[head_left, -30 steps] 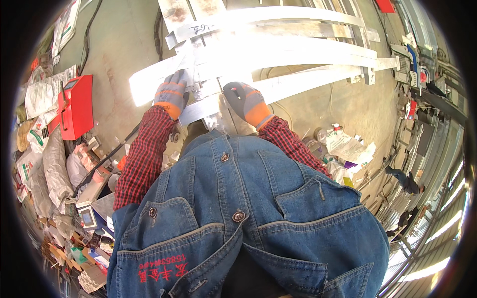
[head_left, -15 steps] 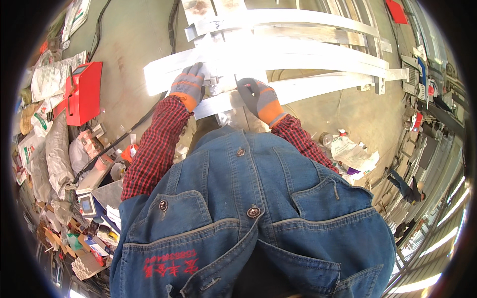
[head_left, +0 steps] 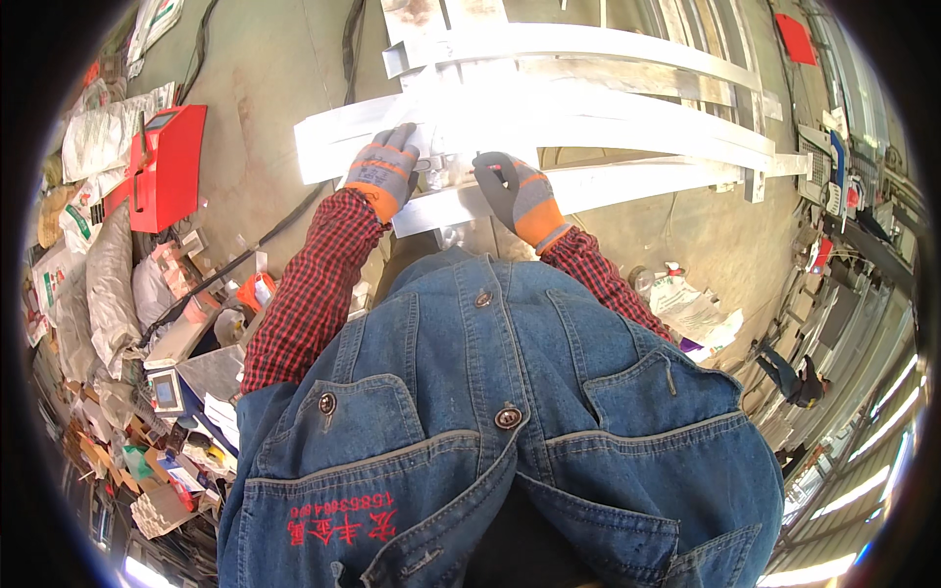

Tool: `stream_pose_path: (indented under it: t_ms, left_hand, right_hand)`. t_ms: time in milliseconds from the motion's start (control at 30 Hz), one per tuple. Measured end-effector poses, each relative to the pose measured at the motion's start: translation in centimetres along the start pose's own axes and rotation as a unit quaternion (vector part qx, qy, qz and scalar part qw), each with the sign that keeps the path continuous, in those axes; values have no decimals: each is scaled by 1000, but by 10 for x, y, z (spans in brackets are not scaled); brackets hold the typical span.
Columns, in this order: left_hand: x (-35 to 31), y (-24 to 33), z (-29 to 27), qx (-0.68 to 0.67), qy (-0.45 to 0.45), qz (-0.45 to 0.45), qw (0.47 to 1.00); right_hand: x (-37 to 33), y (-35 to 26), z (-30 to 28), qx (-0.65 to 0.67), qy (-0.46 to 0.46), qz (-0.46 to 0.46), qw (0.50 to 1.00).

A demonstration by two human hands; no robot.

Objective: The person uses a calculator and a ruler to measure and mark several long metal profiles on a workbench. They then use a set square to draw perpendicular lines on the profiles. The person handles the profiles one at a time, marking them with a pen.

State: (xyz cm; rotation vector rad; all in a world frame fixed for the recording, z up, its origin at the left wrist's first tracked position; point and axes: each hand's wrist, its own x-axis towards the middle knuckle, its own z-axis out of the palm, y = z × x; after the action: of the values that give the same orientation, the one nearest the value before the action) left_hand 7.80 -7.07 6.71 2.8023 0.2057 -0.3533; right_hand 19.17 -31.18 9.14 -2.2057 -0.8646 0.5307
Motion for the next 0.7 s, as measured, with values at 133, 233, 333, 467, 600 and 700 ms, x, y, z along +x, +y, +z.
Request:
stream_pose_path:
  t_ms: [133, 233, 333, 467, 600, 700]
  left_hand:
    - [-2, 0, 0, 8, 3, 6, 1000]
    - [-3, 2, -2, 10, -7, -2, 1000]
    - [-4, 6, -5, 7, -4, -13, 1000]
    - [-6, 7, -8, 2, 3, -6, 1000]
    - [-7, 6, -4, 7, 16, 4, 1000]
    - [-5, 3, -1, 9, 18, 14, 1000]
  right_hand:
    - [4, -6, 2, -1, -3, 4, 1000]
    - [7, -10, 2, 4, 2, 0, 1000]
    - [13, -12, 2, -9, 10, -7, 1000]
    - [27, -13, 4, -32, 52, -63, 996]
    - [46, -14, 6, -58, 78, -128, 987]
    - [61, -15, 10, -51, 72, -110, 990]
